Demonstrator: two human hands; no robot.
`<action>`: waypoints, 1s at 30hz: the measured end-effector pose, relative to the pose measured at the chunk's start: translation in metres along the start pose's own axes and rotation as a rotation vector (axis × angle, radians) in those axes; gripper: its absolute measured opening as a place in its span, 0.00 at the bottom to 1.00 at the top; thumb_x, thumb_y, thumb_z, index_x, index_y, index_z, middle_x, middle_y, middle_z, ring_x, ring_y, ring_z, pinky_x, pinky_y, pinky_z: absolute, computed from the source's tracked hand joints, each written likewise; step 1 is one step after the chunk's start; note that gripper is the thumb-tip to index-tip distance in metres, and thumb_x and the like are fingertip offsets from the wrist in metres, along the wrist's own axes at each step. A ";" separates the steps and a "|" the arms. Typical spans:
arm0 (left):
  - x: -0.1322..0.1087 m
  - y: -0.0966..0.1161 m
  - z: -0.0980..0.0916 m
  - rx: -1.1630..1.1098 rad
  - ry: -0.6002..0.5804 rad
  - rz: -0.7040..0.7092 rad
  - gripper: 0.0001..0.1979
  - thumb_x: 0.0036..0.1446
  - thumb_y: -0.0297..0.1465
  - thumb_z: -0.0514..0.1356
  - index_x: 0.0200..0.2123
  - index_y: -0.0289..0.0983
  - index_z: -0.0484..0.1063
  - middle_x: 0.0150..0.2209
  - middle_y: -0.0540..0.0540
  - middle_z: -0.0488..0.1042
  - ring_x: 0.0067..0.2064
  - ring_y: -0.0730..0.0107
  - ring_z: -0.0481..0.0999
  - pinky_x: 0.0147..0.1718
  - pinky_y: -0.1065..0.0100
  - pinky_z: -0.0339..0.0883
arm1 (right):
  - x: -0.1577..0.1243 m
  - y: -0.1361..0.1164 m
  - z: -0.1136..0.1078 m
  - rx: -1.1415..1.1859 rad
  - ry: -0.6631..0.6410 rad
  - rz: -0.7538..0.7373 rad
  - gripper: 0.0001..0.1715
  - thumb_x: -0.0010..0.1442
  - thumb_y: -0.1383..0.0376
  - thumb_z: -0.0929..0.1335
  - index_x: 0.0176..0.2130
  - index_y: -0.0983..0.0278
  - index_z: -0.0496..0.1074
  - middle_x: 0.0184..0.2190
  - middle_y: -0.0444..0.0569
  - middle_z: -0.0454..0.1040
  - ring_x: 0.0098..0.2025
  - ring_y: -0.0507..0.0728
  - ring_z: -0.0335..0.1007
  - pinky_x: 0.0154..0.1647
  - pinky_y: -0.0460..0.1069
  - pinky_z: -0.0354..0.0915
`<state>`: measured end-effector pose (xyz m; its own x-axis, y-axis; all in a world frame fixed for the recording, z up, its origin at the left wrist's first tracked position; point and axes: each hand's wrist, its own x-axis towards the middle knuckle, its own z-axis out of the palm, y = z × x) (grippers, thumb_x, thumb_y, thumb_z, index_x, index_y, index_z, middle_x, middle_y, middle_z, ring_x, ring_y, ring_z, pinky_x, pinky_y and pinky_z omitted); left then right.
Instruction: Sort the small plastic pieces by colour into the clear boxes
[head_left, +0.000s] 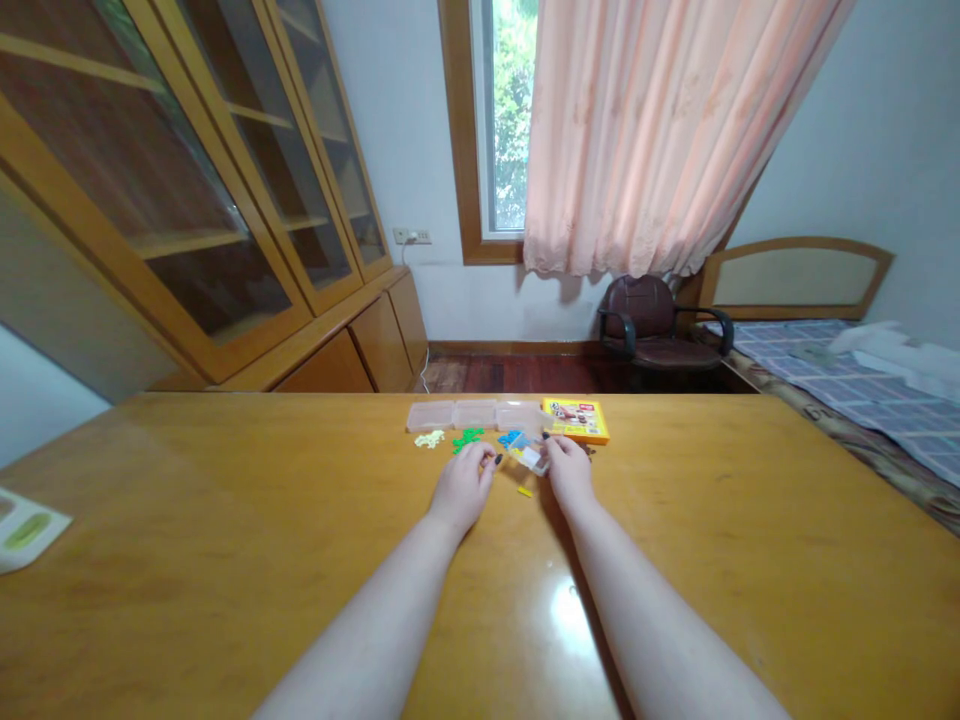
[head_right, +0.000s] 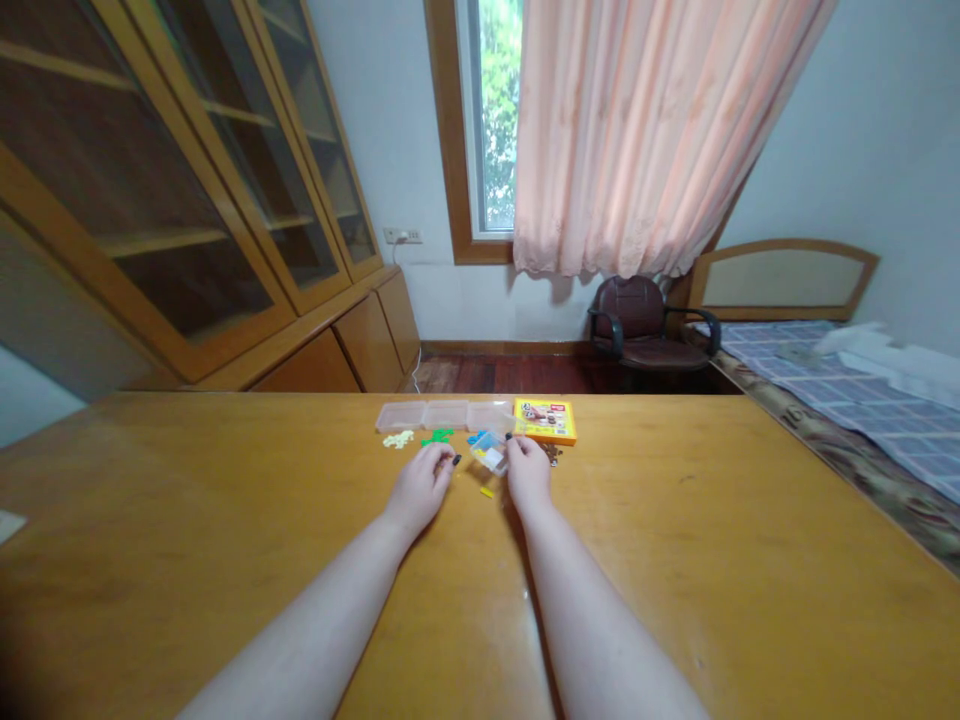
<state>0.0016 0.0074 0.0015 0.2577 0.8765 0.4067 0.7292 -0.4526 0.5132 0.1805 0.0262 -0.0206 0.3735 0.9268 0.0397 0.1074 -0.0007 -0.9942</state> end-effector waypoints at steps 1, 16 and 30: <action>0.000 0.001 0.000 -0.002 -0.041 0.034 0.09 0.60 0.31 0.50 0.38 0.38 0.69 0.35 0.47 0.71 0.39 0.67 0.71 0.39 0.66 0.64 | 0.001 0.000 -0.001 0.015 0.025 0.009 0.16 0.50 0.55 0.64 0.22 0.65 0.70 0.20 0.45 0.70 0.25 0.54 0.63 0.27 0.46 0.56; -0.001 0.008 0.006 0.102 -0.365 0.144 0.03 0.54 0.31 0.60 0.33 0.40 0.73 0.37 0.48 0.72 0.40 0.67 0.70 0.41 0.67 0.62 | -0.002 -0.005 0.000 0.041 0.012 0.033 0.15 0.48 0.56 0.64 0.23 0.65 0.70 0.20 0.45 0.71 0.23 0.53 0.62 0.26 0.46 0.56; 0.003 -0.002 0.006 0.212 -0.293 0.011 0.04 0.56 0.30 0.57 0.32 0.39 0.72 0.34 0.47 0.74 0.39 0.66 0.72 0.40 0.65 0.62 | 0.000 -0.002 0.000 -0.005 0.006 0.027 0.17 0.47 0.55 0.64 0.24 0.66 0.72 0.23 0.48 0.74 0.26 0.55 0.65 0.28 0.47 0.58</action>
<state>0.0047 0.0120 -0.0029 0.4145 0.8955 0.1619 0.8328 -0.4450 0.3292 0.1804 0.0260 -0.0182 0.3817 0.9242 0.0133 0.1022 -0.0279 -0.9944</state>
